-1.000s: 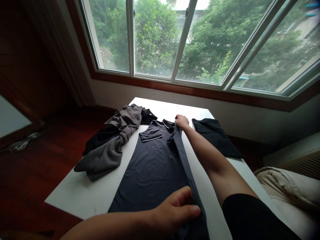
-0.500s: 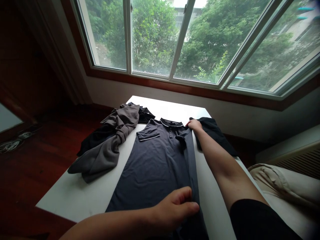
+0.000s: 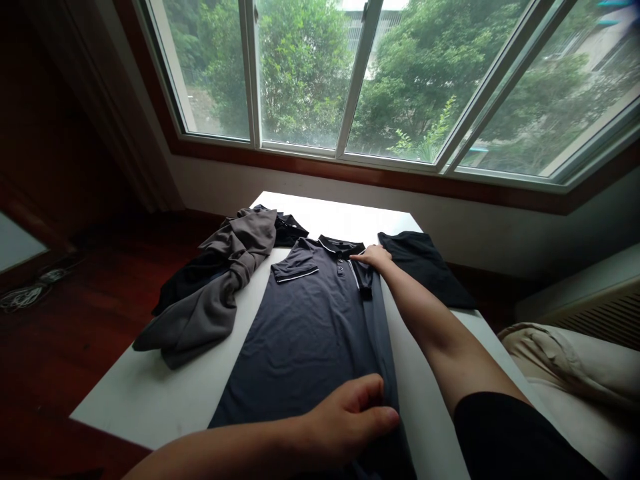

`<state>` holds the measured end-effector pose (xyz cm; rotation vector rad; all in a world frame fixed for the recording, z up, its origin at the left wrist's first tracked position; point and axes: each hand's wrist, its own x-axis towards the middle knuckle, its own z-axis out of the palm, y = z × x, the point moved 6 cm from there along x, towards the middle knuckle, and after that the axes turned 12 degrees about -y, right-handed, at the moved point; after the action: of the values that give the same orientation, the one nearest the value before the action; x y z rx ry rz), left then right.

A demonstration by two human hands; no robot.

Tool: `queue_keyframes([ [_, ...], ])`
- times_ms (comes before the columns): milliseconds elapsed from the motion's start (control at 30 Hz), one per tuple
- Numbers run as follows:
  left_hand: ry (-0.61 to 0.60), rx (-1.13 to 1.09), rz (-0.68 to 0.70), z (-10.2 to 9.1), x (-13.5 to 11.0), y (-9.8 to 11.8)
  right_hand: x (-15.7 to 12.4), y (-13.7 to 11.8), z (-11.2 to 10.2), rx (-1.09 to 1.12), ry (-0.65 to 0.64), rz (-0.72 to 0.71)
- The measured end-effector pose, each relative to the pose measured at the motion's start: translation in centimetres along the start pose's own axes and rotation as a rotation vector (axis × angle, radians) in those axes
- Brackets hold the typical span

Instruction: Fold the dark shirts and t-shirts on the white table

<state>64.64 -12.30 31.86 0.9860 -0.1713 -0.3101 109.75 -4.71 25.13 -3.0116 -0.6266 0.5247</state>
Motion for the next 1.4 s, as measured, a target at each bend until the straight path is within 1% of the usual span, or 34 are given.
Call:
queue_keyframes([
  [100,-0.012,0.025,0.003,0.2,-0.2,0.6,-1.0,-1.0,-0.9,-0.047,0.037,0.034],
  [167,-0.030,0.045,0.008,0.4,-0.3,1.1,-1.6,-1.8,-1.4,-0.089,0.065,0.029],
  [333,-0.034,0.062,0.038,0.3,-0.8,2.0,-2.5,-5.2,-2.0,-0.167,0.163,-0.116],
  [400,-0.033,0.053,0.062,0.2,-1.1,2.4,-2.5,-6.2,-2.3,-0.108,0.156,-0.143],
  [500,-0.026,0.032,0.080,-0.1,-2.0,3.1,-2.1,-7.3,-3.1,0.039,0.112,-0.135],
  [667,-0.013,0.030,0.067,-1.1,-4.3,4.1,-1.9,-9.8,-4.3,0.168,0.136,-0.211],
  [867,0.033,0.083,0.014,-3.2,-7.9,4.2,-2.1,-13.3,-3.4,0.238,0.139,-0.314],
  [1033,0.087,0.114,-0.004,-4.2,-10.5,4.8,-3.0,-16.0,-3.3,0.410,0.179,-0.437],
  [1167,0.107,0.101,-0.019,-4.9,-12.3,5.2,-3.6,-18.2,-3.2,0.504,0.156,-0.480],
  [1233,0.173,0.054,-0.038,-5.7,-13.6,5.1,-3.8,-19.3,-3.3,0.527,0.153,-0.494],
  [1300,0.300,0.002,-0.063,-6.8,-15.3,4.8,-3.8,-20.2,-3.2,0.545,0.145,-0.483],
  [1367,0.434,-0.026,-0.095,-7.8,-17.3,4.6,-3.7,-21.1,-2.7,0.562,0.097,-0.455],
  [1400,0.490,-0.028,-0.115,-8.2,-18.2,4.5,-3.6,-21.5,-2.3,0.574,0.054,-0.445],
])
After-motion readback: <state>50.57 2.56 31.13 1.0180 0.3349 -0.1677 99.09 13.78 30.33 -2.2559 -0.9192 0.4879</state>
